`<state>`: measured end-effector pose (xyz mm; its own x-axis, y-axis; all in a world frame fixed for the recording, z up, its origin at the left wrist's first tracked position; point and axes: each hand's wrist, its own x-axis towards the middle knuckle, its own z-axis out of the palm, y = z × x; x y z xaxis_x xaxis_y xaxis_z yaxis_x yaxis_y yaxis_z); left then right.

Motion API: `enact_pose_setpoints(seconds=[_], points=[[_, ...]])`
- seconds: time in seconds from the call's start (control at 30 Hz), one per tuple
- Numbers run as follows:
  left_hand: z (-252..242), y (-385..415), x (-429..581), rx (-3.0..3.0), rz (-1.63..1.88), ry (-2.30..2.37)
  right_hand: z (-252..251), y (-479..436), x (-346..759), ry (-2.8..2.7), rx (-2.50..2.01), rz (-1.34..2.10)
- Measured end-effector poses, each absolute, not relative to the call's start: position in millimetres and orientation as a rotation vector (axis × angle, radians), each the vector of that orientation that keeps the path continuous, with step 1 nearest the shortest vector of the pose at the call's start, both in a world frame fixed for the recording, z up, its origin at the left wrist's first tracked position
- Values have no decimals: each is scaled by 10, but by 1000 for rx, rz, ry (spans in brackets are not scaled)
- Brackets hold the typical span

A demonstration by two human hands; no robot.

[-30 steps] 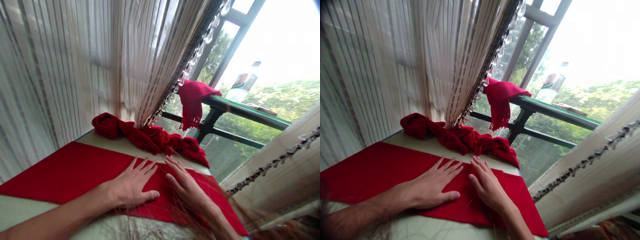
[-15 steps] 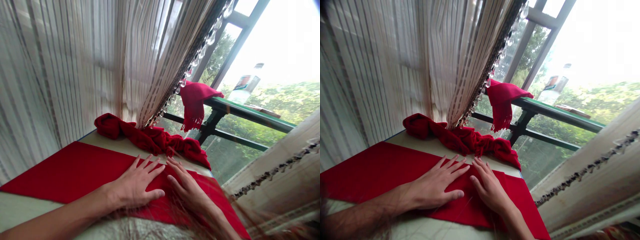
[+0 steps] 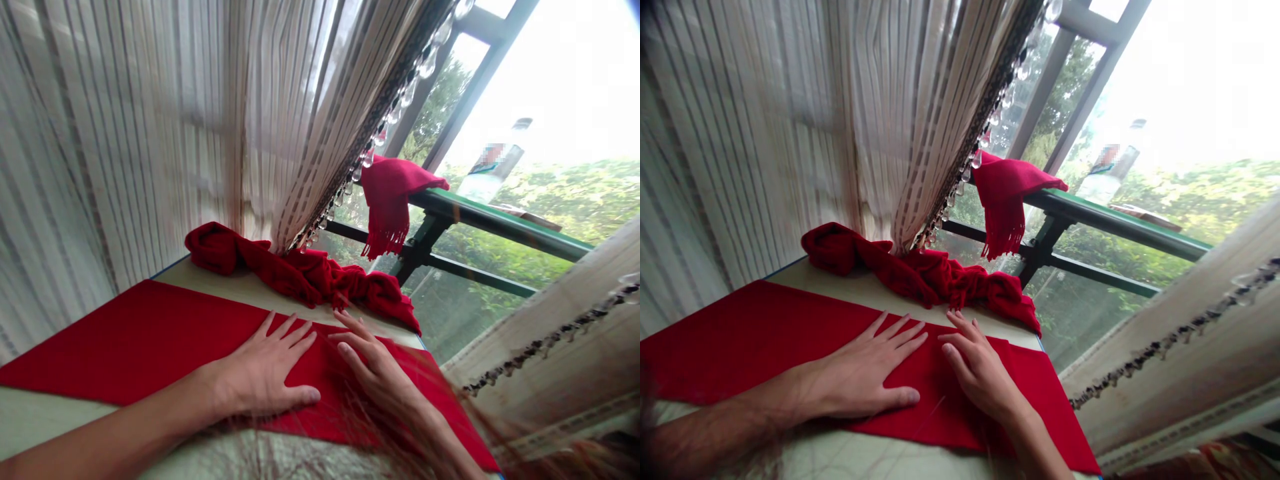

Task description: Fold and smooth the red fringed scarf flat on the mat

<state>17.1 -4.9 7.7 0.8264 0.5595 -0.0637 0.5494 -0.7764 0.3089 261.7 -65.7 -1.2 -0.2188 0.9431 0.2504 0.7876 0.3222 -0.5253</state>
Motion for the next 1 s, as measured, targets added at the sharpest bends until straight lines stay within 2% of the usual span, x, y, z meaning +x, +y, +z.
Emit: enact_pose_setpoints(seconds=[0.27,1.0], points=[[5,-16,159,2695,102,805,58,-717,2514,-2029,-1479,576],[50,-52,175,2684,111,803,24,-723,2492,-2029,-1484,425]])
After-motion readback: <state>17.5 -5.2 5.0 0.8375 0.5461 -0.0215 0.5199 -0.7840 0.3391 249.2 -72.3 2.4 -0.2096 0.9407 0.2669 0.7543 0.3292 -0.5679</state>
